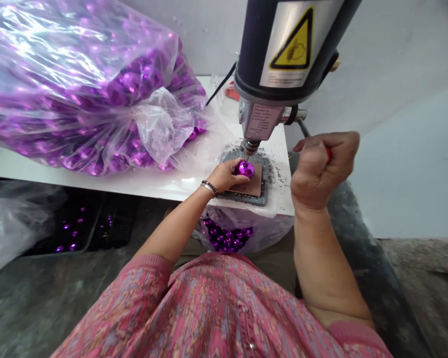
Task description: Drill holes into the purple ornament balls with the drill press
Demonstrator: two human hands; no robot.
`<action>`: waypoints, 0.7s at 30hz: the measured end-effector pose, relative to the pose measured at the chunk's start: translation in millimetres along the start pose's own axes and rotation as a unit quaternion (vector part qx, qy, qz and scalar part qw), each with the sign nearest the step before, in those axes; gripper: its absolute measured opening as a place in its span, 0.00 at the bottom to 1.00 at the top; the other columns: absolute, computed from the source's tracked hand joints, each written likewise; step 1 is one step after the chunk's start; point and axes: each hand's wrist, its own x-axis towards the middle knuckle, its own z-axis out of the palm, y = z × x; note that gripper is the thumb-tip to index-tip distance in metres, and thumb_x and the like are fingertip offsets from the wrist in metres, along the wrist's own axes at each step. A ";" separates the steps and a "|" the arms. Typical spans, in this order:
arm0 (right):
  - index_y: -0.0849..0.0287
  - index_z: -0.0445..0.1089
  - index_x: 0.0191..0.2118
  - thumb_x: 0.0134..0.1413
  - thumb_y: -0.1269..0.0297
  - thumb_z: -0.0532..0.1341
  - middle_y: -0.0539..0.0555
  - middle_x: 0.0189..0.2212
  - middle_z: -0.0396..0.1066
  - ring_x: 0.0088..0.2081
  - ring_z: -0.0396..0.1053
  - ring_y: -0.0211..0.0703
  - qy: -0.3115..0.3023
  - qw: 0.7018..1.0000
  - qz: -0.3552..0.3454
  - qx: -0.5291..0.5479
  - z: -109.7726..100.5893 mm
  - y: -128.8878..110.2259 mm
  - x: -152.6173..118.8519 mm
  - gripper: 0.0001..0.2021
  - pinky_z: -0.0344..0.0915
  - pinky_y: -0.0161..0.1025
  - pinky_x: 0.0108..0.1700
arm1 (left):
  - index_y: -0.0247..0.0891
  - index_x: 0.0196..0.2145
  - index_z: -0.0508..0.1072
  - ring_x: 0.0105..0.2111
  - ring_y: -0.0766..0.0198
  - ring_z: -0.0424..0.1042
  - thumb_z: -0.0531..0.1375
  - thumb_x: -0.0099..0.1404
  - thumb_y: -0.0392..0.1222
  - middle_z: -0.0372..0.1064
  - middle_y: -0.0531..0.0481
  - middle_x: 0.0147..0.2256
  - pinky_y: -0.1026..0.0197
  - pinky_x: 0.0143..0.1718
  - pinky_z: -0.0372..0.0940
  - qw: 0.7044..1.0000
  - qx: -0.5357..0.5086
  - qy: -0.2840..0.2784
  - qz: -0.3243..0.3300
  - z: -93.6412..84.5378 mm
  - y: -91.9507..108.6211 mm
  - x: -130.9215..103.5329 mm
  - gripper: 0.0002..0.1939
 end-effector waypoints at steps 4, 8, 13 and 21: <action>0.60 0.59 0.35 0.65 0.57 0.49 0.47 0.28 0.62 0.31 0.66 0.24 0.007 0.999 0.031 0.028 3.5 5.8 -8.6 0.12 0.64 0.31 0.37 | 0.39 0.62 0.72 0.52 0.56 0.75 0.70 0.58 0.41 0.77 0.48 0.53 0.56 0.58 0.68 1.000 0.001 0.005 0.016 2.5 -2.8 0.9 0.34; 0.59 0.57 0.34 0.65 0.55 0.49 0.47 0.28 0.61 0.33 0.68 0.26 0.017 0.999 0.033 0.040 7.7 13.5 -22.6 0.13 0.67 0.33 0.40 | 0.39 0.60 0.73 0.50 0.56 0.76 0.70 0.58 0.40 0.78 0.48 0.51 0.57 0.55 0.69 1.000 0.000 0.008 0.018 2.7 -1.4 -0.7 0.32; 0.60 0.55 0.32 0.65 0.55 0.48 0.46 0.25 0.57 0.30 0.65 0.26 0.038 0.998 0.038 0.035 9.8 8.3 -11.5 0.14 0.67 0.34 0.40 | 0.38 0.58 0.75 0.44 0.57 0.76 0.71 0.57 0.41 0.78 0.48 0.47 0.58 0.50 0.70 1.000 -0.005 0.004 0.004 1.2 5.8 -3.2 0.30; 0.61 0.52 0.28 0.64 0.48 0.44 0.43 0.23 0.57 0.25 0.54 0.17 -0.026 0.986 0.163 -0.012 13.9 -26.0 79.8 0.21 0.57 0.29 0.35 | 0.36 0.57 0.74 0.44 0.59 0.75 0.71 0.56 0.44 0.77 0.48 0.46 0.58 0.50 0.69 0.995 -0.091 -0.013 0.025 -8.3 -5.0 -20.5 0.32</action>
